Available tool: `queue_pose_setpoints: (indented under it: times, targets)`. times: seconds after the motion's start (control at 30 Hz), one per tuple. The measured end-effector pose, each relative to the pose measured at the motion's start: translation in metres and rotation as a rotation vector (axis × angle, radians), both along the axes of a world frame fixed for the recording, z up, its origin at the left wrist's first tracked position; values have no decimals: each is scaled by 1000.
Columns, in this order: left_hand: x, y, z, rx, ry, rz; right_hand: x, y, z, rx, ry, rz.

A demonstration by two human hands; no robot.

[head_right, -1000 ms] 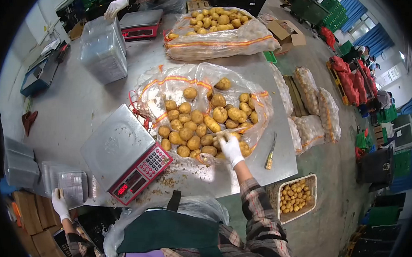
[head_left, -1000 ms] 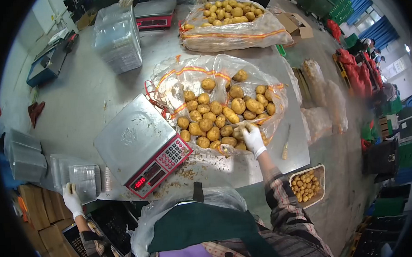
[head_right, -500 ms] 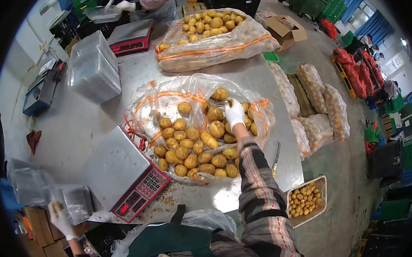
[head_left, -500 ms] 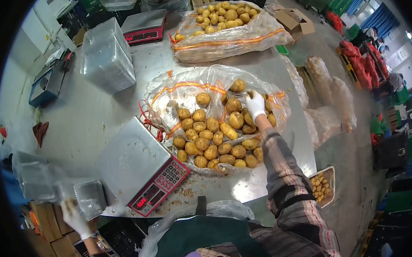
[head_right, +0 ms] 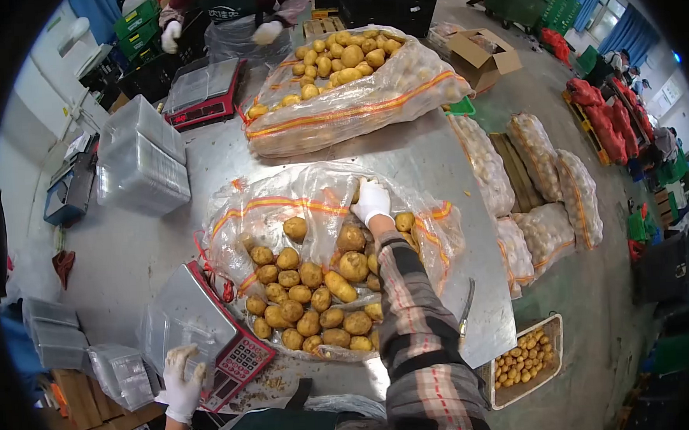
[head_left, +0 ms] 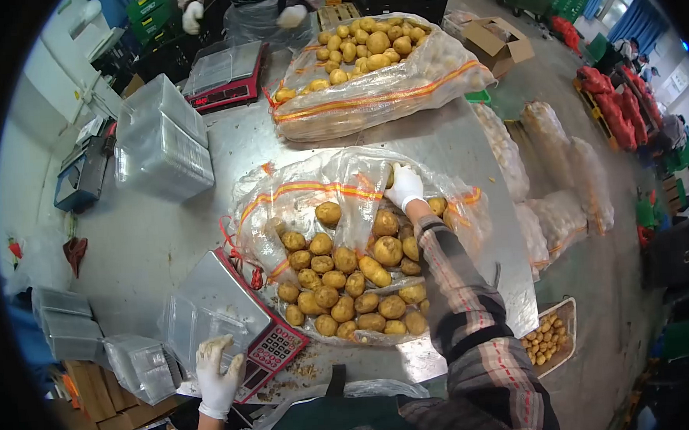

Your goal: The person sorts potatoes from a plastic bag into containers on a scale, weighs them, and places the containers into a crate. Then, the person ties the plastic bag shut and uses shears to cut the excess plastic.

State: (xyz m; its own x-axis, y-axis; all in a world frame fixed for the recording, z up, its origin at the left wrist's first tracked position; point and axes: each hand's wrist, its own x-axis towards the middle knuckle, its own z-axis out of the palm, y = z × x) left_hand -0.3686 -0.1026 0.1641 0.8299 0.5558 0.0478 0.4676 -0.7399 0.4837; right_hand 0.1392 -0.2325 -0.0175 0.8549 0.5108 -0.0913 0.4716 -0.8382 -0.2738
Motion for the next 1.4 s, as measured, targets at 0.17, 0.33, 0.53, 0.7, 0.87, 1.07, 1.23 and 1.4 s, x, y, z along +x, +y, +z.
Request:
queue_pose_setpoints:
  times: [0.17,0.33,0.53,0.7,0.87,1.07,1.23,1.4]
  targets:
    - [69,-19,13,-69,-164,-75,-52,-56,46,75,-111,-75]
    - [135,-47,-8,-582,-203,-113,-120,-122,92,561,-68,-45]
    - [193,-84,-16,-1371,-237,-204,-193,-130,165,714,172,208]
    - [188,-79,-25,-1545,-205,-216,-226,-113,150,859,358,279]
    - [160,-66,-23,-1836,-206,-51,-162,-82,58,700,218,123]
    - [130,-42,-34,-1955,-299,241,-86,19,11,281,-157,267]
    - [107,-35,-56,-1961,-308,290,-63,74,3,-97,-186,210]
    - [95,-42,-55,-1901,-295,287,-48,29,5,196,336,167]
